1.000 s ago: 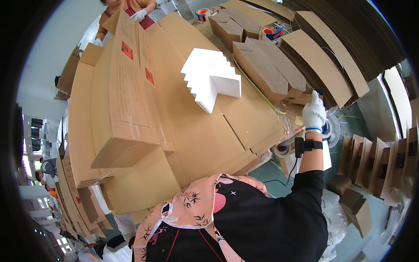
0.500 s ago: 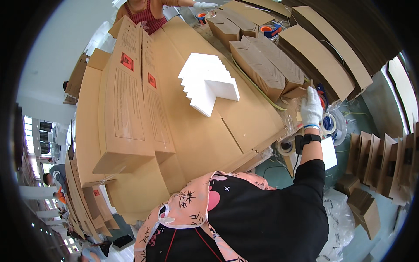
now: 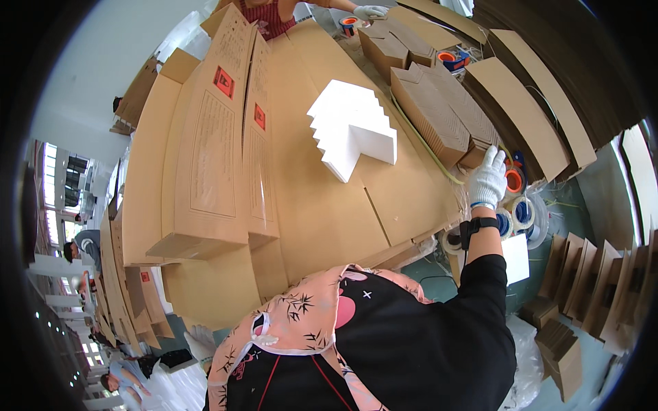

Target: The person assembles flat cardboard sheets into boxes by folding the flaps and securing them with tape. They insert white foam corner protectors into the corners of the boxes and place the finished units onto a stack. The process is repeated for multiple boxes in a warehouse setting.

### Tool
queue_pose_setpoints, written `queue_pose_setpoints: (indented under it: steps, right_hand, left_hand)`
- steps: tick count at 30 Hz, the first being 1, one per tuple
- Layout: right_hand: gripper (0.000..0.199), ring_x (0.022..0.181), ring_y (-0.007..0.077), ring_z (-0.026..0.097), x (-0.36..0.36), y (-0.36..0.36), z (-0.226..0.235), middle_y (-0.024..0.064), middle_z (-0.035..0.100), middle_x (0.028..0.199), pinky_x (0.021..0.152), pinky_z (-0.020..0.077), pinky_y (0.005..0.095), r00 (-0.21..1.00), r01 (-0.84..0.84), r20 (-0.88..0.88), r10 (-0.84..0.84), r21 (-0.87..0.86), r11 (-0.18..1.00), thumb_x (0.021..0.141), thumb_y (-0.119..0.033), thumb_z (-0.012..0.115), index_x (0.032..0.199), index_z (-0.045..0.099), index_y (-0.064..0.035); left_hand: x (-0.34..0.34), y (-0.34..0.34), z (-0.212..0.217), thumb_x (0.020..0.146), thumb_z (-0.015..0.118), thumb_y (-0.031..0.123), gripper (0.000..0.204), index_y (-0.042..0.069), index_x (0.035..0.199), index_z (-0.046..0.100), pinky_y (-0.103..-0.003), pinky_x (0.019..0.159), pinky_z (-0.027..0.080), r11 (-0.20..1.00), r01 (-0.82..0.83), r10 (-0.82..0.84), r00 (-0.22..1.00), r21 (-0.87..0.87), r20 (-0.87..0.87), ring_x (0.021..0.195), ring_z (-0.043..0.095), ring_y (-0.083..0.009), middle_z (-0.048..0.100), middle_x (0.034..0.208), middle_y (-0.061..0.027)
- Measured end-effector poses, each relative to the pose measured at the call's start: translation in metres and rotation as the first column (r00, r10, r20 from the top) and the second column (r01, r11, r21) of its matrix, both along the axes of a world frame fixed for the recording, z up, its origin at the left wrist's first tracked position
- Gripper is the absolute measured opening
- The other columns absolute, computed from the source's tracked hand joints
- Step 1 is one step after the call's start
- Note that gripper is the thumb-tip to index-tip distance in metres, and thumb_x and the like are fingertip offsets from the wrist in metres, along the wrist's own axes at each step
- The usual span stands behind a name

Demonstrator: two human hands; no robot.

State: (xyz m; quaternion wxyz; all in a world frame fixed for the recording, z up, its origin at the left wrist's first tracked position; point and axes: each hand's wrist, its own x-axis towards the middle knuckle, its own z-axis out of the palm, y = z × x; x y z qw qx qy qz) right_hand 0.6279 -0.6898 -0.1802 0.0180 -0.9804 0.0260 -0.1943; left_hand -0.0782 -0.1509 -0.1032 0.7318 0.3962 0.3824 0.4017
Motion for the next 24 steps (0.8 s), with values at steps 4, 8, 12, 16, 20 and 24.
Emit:
queue_pose_setpoints:
  steps: [4,8,12,16,20,24]
  right_hand:
    - [0.042,0.109,0.0367,0.061,-0.009,0.004,0.015,0.0203,0.055,0.128,0.086,0.0537,0.0450,0.999,-0.005,-0.046,0.004,-0.011,1.000,0.085,-0.018,0.061,0.124,0.052,-0.0047]
    - [0.037,0.120,0.0377,0.055,0.000,0.001,0.017,0.0224,0.052,0.133,0.093,0.0508,0.0454,0.990,-0.085,-0.116,0.078,-0.061,0.994,0.082,-0.023,0.066,0.116,0.058,-0.0102]
    - [0.039,0.136,0.0361,0.043,0.020,-0.009,0.027,0.0208,0.033,0.156,0.100,0.0461,0.0468,0.977,-0.070,-0.209,0.040,-0.140,0.988,0.077,-0.029,0.075,0.113,0.068,-0.0145]
    - [0.028,0.121,0.0311,0.055,-0.002,-0.018,0.069,0.0162,0.061,0.128,0.103,0.0372,0.0537,0.942,-0.334,-0.068,0.328,-0.261,0.906,0.077,-0.032,0.074,0.092,0.073,-0.0095]
    - [0.031,0.067,0.0375,0.060,-0.060,-0.022,0.105,0.0178,0.058,0.068,0.071,0.0488,0.0462,0.914,-0.403,0.072,0.400,0.027,0.915,0.074,-0.029,0.073,0.071,0.059,-0.0017]
    - [0.034,0.062,0.0384,0.056,-0.152,0.056,0.186,0.0210,0.053,0.065,0.058,0.0409,0.0467,0.777,-0.520,-0.159,0.609,0.381,0.764,0.071,-0.027,0.073,0.063,0.054,0.0008]
  left_hand:
    - [-0.036,0.025,-0.012,0.103,0.041,0.049,0.057,0.003,0.136,0.048,-0.039,0.105,0.040,0.941,0.275,-0.303,0.944,0.197,0.131,0.120,0.050,-0.0250,0.053,0.128,-0.0100]
    - [0.016,0.030,0.013,0.102,0.046,0.047,0.065,0.000,0.146,0.039,-0.041,0.114,0.033,0.842,-0.447,0.539,0.714,0.301,-0.447,0.136,0.041,-0.0295,0.041,0.151,-0.0133]
    - [0.007,0.064,0.033,0.102,0.049,0.045,0.063,-0.003,0.142,0.045,-0.037,0.111,0.035,0.822,-0.259,0.548,0.604,0.508,-0.579,0.131,0.046,-0.0287,0.046,0.147,-0.0146]
    - [-0.014,0.113,0.032,0.102,0.049,0.043,0.060,-0.003,0.139,0.050,-0.034,0.108,0.038,0.862,-0.028,0.457,0.474,0.506,-0.753,0.125,0.052,-0.0281,0.055,0.138,-0.0170]
    - [0.031,0.114,0.032,0.100,0.051,0.047,0.066,-0.004,0.142,0.046,-0.035,0.107,0.039,0.917,0.037,0.320,0.529,0.397,-0.786,0.128,0.051,-0.0303,0.054,0.140,-0.0193]
    - [0.036,0.121,0.036,0.097,0.051,0.052,0.072,-0.007,0.139,0.047,-0.039,0.110,0.036,0.868,0.144,0.436,0.235,0.475,-0.869,0.137,0.043,-0.0359,0.048,0.146,-0.0221]
